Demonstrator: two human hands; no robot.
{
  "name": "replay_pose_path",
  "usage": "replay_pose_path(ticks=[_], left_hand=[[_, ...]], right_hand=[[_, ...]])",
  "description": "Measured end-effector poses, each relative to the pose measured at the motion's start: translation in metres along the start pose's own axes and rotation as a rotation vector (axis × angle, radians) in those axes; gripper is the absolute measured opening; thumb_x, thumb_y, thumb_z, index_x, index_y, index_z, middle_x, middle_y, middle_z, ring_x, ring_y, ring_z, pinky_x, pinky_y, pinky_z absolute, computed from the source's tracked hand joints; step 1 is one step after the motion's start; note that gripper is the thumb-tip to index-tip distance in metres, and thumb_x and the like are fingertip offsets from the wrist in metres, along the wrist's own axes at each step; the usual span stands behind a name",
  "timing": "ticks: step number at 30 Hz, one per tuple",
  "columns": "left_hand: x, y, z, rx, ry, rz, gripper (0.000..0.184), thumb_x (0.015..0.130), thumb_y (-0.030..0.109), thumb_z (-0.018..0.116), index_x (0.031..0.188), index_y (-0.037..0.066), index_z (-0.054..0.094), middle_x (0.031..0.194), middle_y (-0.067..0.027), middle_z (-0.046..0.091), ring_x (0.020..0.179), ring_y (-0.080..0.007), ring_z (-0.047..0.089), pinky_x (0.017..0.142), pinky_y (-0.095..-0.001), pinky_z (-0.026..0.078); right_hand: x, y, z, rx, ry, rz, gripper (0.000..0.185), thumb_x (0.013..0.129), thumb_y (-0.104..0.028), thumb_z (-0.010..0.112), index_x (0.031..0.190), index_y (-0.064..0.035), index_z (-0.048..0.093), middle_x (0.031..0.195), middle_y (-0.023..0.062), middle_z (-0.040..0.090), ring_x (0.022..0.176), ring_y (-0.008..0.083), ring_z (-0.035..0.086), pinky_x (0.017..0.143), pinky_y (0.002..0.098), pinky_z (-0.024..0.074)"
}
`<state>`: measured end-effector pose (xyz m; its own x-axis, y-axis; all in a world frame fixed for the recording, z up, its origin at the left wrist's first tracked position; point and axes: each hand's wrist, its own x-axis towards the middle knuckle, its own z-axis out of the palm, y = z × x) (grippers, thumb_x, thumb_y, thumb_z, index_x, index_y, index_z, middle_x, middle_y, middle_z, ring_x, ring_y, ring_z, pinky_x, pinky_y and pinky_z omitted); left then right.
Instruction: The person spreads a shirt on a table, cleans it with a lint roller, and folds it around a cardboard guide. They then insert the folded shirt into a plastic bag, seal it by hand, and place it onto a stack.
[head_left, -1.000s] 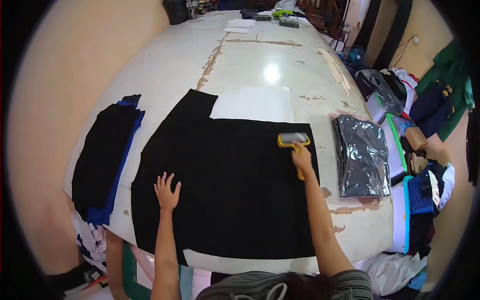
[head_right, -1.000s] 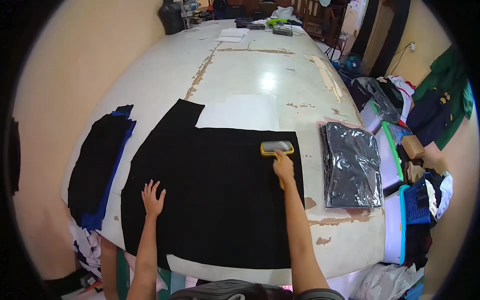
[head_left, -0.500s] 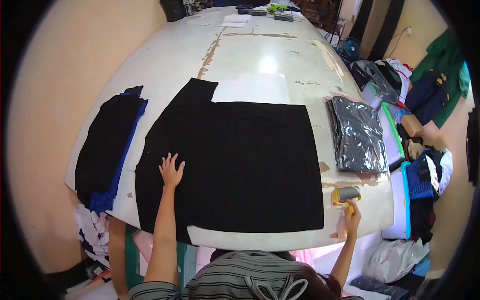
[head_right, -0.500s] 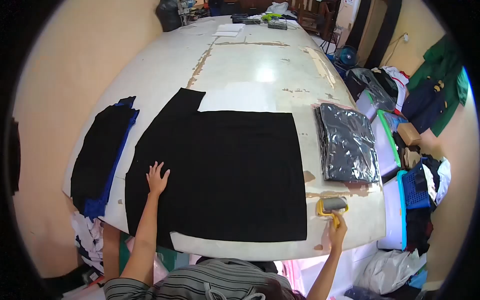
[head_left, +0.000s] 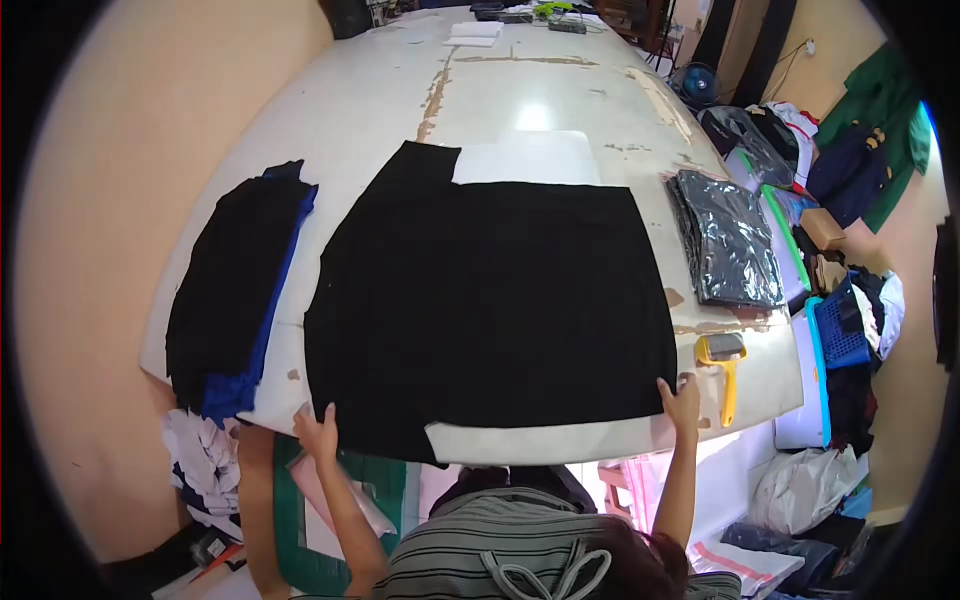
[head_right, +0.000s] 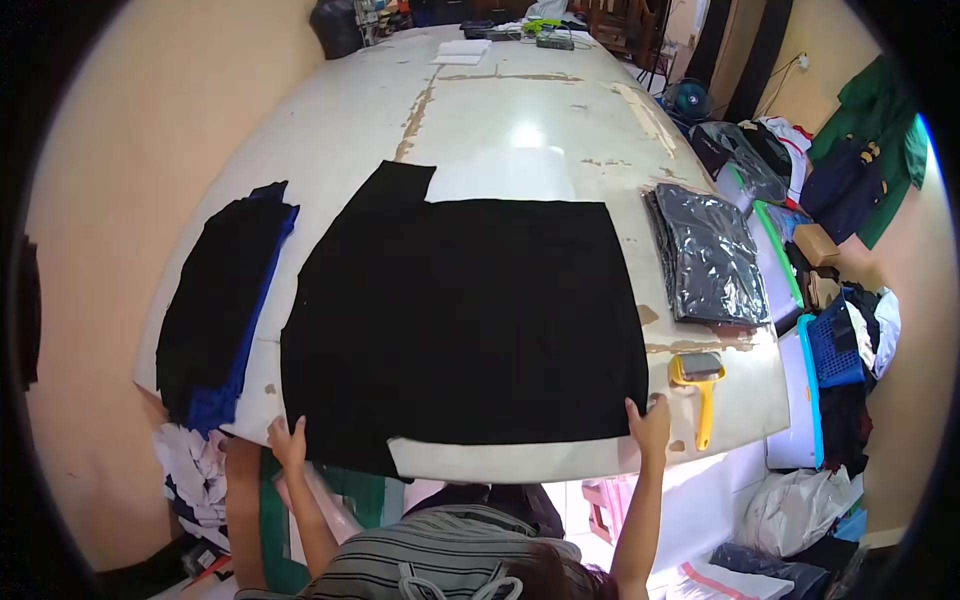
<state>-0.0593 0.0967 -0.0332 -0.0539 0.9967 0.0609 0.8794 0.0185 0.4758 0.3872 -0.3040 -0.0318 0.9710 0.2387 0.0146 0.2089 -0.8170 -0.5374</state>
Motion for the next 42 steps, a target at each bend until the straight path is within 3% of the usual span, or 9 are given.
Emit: replay_pose_path(ticks=[7,13,15,17,30,34,36,39,42], left_hand=[[0.023,0.013,-0.03,-0.73,-0.729,-0.148,0.043,0.077,0.021,0.065,0.108,-0.006,0.053,0.103,-0.0103,0.058,0.093,-0.0191,0.054,0.081,-0.0297,0.042],[0.033,-0.031,-0.11,-0.76,-0.19,-0.009,0.047,0.074,0.019,0.065,0.111,-0.005,0.05,0.103,-0.0108,0.057,0.095,-0.0205,0.054,0.084,-0.0297,0.042],[0.036,-0.048,-0.141,-0.74,-0.052,-0.016,0.044,0.075,0.019,0.064,0.11,-0.004,0.051,0.102,-0.0109,0.058,0.094,-0.0206,0.054,0.083,-0.0301,0.042],[0.04,-0.047,-0.166,-0.732,0.024,0.019,0.041,0.076,0.019,0.062,0.109,-0.003,0.052,0.1,-0.011,0.058,0.092,-0.0207,0.055,0.082,-0.0305,0.043],[0.116,0.301,-0.169,-0.602,-0.248,0.746,0.027,0.083,0.02,0.052,0.103,0.003,0.056,0.092,-0.0116,0.061,0.085,-0.0213,0.058,0.074,-0.0331,0.047],[0.155,0.303,-0.141,-1.216,-0.626,0.831,0.03,0.089,0.016,0.041,0.113,0.001,0.049,0.094,-0.012,0.059,0.09,-0.0177,0.055,0.077,-0.0277,0.046],[0.247,0.287,-0.091,-1.784,-1.32,0.793,0.037,0.091,0.023,0.037,0.116,-0.003,0.047,0.106,-0.016,0.053,0.101,-0.0221,0.05,0.088,-0.0306,0.039],[0.239,0.325,-0.048,-2.089,-0.834,-0.04,0.058,0.089,0.039,0.041,0.126,-0.004,0.03,0.129,-0.0191,0.034,0.122,-0.0262,0.029,0.101,-0.0385,0.022],[0.193,0.286,0.008,-1.545,-0.56,0.171,0.061,0.09,0.034,0.043,0.136,0.003,0.02,0.14,-0.0155,0.022,0.131,-0.0235,0.02,0.105,-0.0399,0.012]], right_hand=[[0.003,-0.014,-0.028,0.315,-0.404,0.257,0.052,0.078,-0.04,0.059,0.098,0.0074,0.058,0.083,0.0101,0.061,0.074,0.0159,0.056,0.065,0.0302,0.0441],[-0.078,-0.064,-0.125,1.091,-0.004,0.101,0.041,0.08,-0.014,0.059,0.114,0.0057,0.049,0.102,0.0071,0.056,0.098,0.0157,0.051,0.087,0.0252,0.039],[-0.109,0.025,-0.155,0.556,0.406,-0.51,0.041,0.08,-0.015,0.053,0.119,-0.002,0.048,0.115,0.0164,0.052,0.112,0.028,0.046,0.099,0.0391,0.0304],[-0.14,0.035,-0.181,0.627,0.538,-0.431,0.042,0.08,-0.015,0.053,0.119,-0.0019,0.047,0.116,0.0161,0.051,0.112,0.0277,0.046,0.099,0.0388,0.0304],[0.07,-0.148,-0.147,1.214,0.215,-0.116,0.044,0.082,-0.009,0.052,0.123,-0.0018,0.042,0.124,0.0139,0.045,0.113,0.0252,0.045,0.099,0.0371,0.0304],[0.182,-0.211,-0.105,1.349,0.023,-0.092,0.044,0.082,-0.008,0.051,0.125,-0.0018,0.04,0.126,0.0133,0.043,0.113,0.0244,0.044,0.1,0.0366,0.0304],[0.23,-0.228,-0.07,1.491,-0.103,-0.051,0.045,0.082,-0.007,0.051,0.125,-0.0018,0.039,0.127,0.0129,0.042,0.113,0.024,0.044,0.1,0.0364,0.0304],[0.26,-0.225,-0.002,1.446,-0.256,0.008,0.047,0.09,-0.032,0.045,0.127,-0.0045,0.036,0.129,0.0118,0.039,0.114,0.0217,0.043,0.097,0.0358,0.0315],[0.208,-0.206,0.022,0.849,-0.253,-0.154,0.047,0.09,-0.034,0.042,0.125,-0.0034,0.037,0.129,0.0142,0.04,0.115,0.0243,0.043,0.096,0.0344,0.0314]])
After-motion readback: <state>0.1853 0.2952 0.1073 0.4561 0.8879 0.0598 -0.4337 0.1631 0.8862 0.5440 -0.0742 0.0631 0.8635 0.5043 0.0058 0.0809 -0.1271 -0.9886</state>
